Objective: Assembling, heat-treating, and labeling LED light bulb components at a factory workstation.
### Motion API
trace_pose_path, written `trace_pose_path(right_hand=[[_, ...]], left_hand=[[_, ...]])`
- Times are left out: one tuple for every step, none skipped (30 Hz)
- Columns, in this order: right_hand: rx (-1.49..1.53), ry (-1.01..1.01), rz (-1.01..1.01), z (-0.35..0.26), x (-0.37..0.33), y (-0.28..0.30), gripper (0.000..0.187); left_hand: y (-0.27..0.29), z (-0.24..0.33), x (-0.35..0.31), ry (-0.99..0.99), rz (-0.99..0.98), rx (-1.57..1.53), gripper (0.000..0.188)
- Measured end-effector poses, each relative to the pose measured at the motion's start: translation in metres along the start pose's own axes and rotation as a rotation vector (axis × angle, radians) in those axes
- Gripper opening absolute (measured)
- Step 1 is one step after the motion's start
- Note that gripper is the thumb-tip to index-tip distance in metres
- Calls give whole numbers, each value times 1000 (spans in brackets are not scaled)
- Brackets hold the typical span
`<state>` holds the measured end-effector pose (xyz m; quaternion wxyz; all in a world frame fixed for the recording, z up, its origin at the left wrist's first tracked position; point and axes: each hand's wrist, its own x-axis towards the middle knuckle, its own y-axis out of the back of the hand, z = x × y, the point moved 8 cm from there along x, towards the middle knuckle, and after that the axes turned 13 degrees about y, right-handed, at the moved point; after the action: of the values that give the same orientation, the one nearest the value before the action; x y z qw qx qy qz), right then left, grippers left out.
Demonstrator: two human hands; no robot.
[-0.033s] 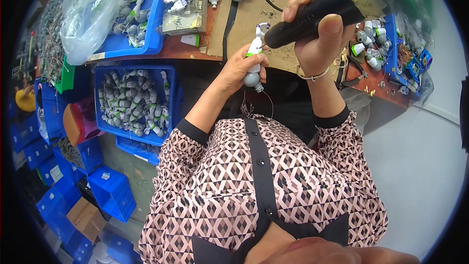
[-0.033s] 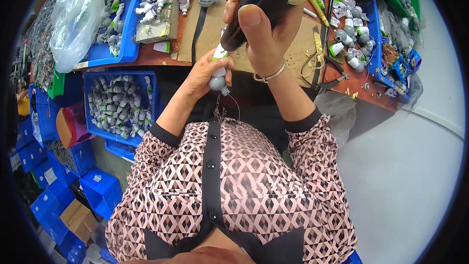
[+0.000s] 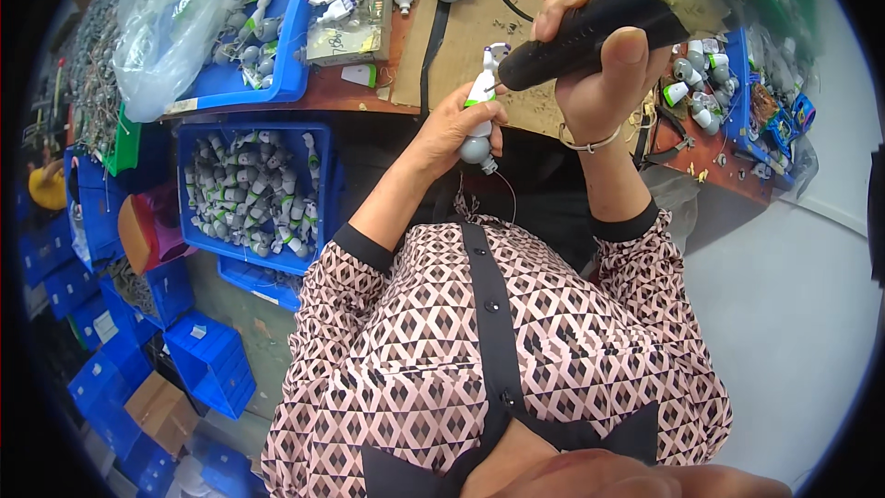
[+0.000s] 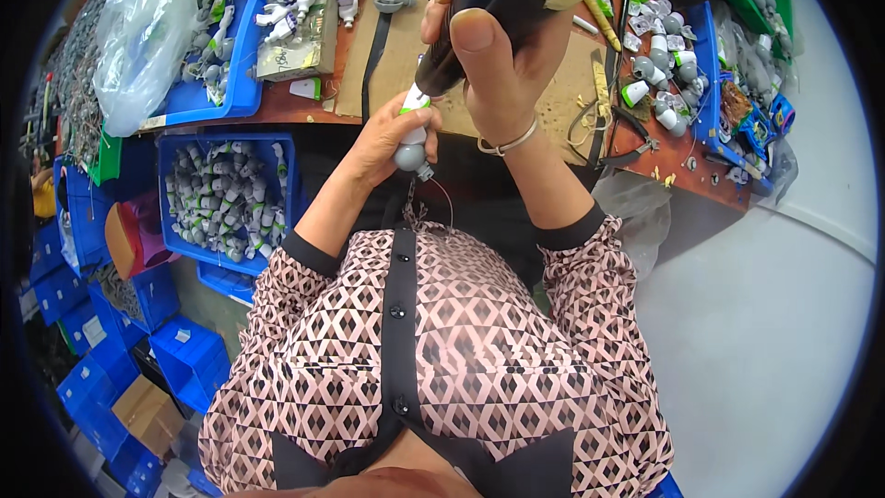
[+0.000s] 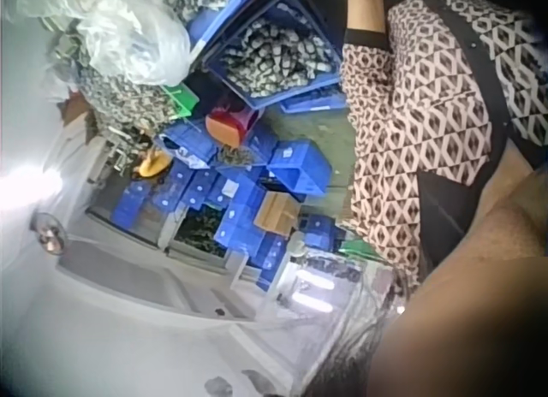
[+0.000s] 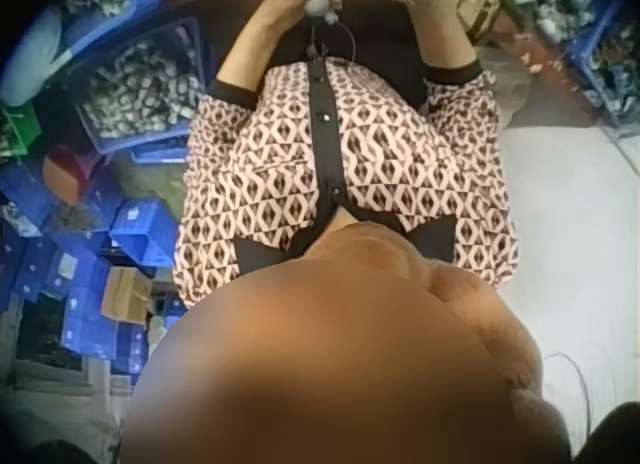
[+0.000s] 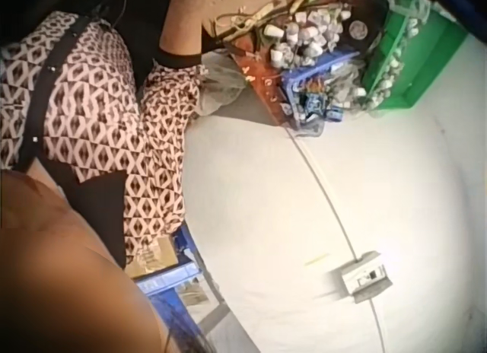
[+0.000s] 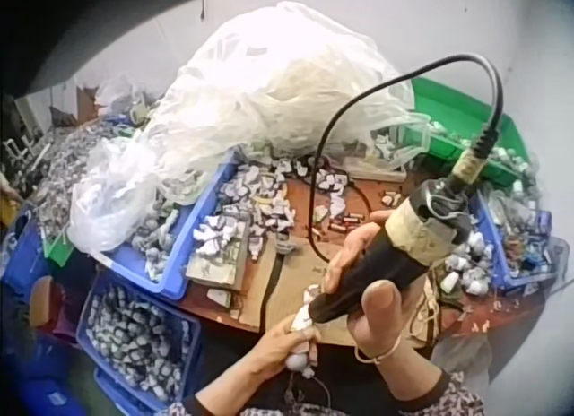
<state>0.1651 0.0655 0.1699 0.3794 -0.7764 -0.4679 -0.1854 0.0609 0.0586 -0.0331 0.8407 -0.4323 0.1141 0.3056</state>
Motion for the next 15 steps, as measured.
trace_pose_path(right_hand=[[1, -4, -3, 1, -1, -1, 70], [-6, -10, -9, 3, -2, -3, 70], [-12, -16, -14, 4, -2, -3, 69], [-10, -20, -17, 6, -3, -4, 69], [-7, -18, -18, 7, -3, -5, 70], [-4, -16, -20, 8, -4, -5, 70], [-5, -18, -20, 9, -4, -5, 70], [8, -23, -23, 10, -4, -5, 71], [21, -27, -25, 11, -4, -6, 71], [21, -28, -24, 11, -4, -5, 71], [16, -56, -36, 12, -5, -6, 71], [12, -83, -48, 14, -5, -6, 71], [12, -84, -47, 14, -6, -6, 71], [23, -102, -56, 15, -6, -7, 71], [34, -119, -65, 16, -6, -8, 71]], left_hand=[[0, 0, 0, -1, 2, -4, 37], [1, 0, -1, -1, 1, -6, 36], [1, -1, -1, 1, -1, -8, 35], [2, -1, -1, -1, 2, -12, 35], [2, -1, -1, 3, 5, -15, 35], [3, -2, -2, 8, 8, -18, 35], [3, -1, -1, 8, 9, -20, 35], [2, -1, -1, 11, 9, -14, 34], [2, 0, -1, 14, 9, -8, 34], [1, 0, -1, 15, 9, -9, 34], [1, 0, -2, 14, 7, -2, 33], [0, 1, -2, 14, 4, 4, 33], [-1, 1, -2, 15, 5, 4, 33], [-1, 1, -2, 19, 13, 8, 33], [-1, 1, -1, 24, 21, 11, 33]])
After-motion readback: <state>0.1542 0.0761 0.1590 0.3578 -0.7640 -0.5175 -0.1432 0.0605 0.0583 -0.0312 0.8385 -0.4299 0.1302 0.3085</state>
